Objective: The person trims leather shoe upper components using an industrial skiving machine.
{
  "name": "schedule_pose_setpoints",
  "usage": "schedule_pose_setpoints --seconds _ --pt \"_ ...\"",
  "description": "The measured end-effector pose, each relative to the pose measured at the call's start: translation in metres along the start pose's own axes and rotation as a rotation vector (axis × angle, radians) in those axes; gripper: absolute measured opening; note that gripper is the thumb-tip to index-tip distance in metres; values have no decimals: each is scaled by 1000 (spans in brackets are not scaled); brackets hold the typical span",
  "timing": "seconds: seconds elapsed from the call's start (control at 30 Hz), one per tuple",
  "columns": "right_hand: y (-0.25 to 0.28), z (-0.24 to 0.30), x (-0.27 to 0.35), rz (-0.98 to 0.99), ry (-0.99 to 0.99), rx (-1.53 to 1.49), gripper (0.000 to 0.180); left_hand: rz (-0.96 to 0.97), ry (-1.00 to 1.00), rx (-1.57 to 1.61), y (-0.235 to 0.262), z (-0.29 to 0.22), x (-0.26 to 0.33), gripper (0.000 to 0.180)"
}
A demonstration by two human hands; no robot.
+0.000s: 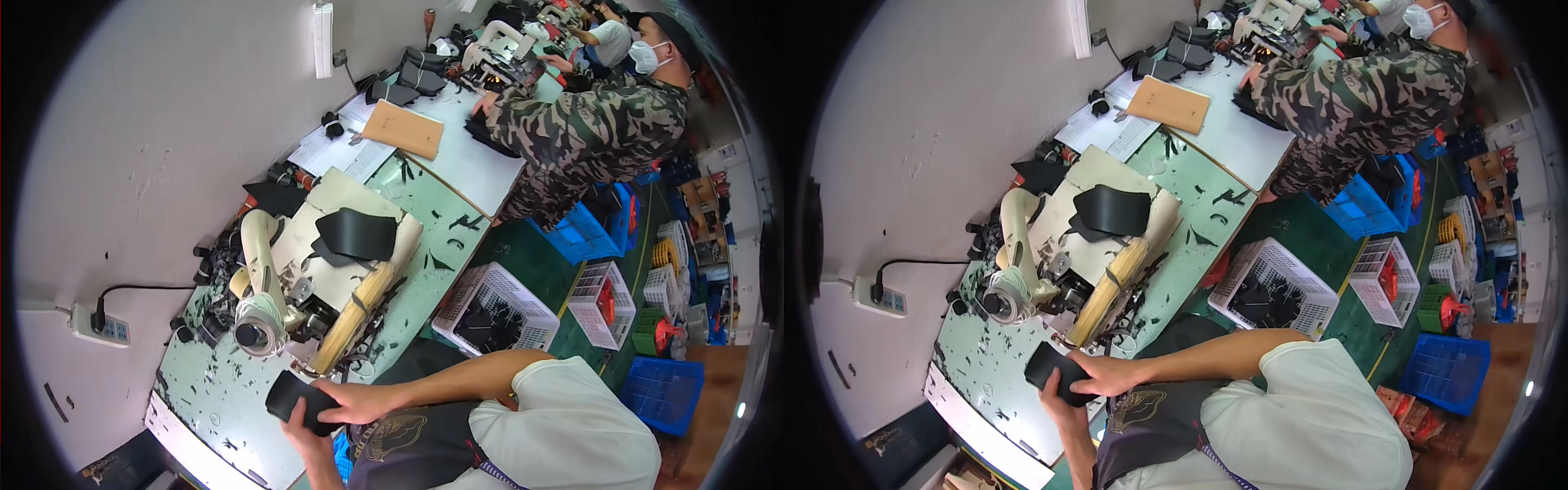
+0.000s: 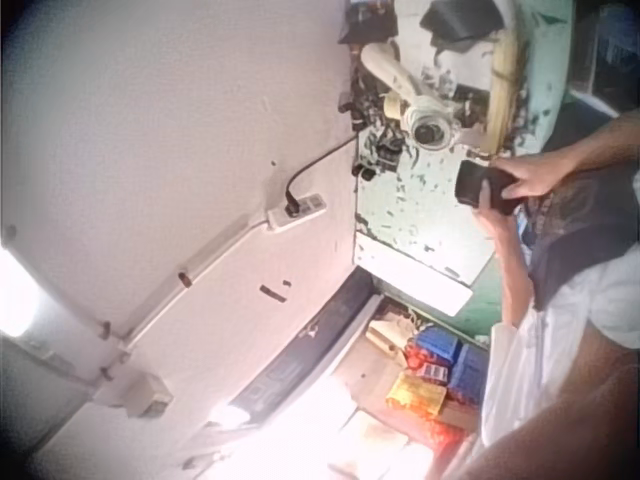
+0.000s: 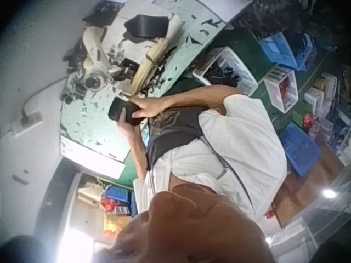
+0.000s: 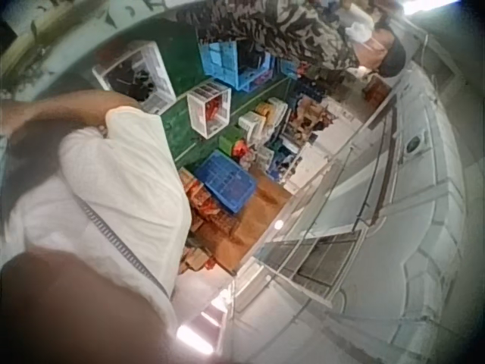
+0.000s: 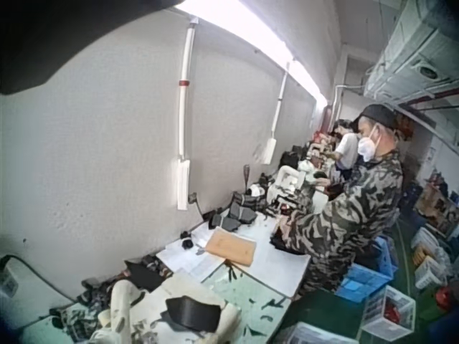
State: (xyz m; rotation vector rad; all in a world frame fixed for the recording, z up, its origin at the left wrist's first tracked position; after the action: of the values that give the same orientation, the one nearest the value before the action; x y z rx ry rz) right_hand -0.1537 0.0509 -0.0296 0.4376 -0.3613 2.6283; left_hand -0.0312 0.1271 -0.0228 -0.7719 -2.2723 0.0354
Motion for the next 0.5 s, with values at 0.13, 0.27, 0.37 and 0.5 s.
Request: schedule_pose_setpoints --seconds 0.13,0.27,0.37,0.5 --pt "24 12 13 -114 186 -181 45 193 -21 28 -46 -33 3 43" --pt "44 13 37 -49 -190 -473 33 428 80 -451 -47 -40 -36 36" --pt "42 -3 34 -201 -64 -333 32 420 -34 -807 -64 -39 -52 31" --pt "48 -15 31 -311 -169 -481 35 349 -196 -1261 -68 -42 -61 31"
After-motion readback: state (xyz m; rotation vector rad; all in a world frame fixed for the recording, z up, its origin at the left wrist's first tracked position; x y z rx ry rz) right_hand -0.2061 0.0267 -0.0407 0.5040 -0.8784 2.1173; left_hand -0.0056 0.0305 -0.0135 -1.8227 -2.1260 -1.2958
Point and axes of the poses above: each hand's wrist, its own x-axis away from the middle knuckle, its own y-axis out of the back of the hand, z = x × y, the point moved 3 cm from there along -x, towards the middle knuckle, and after that the axes turned 1 degree about -z, right-handed, at the moved point
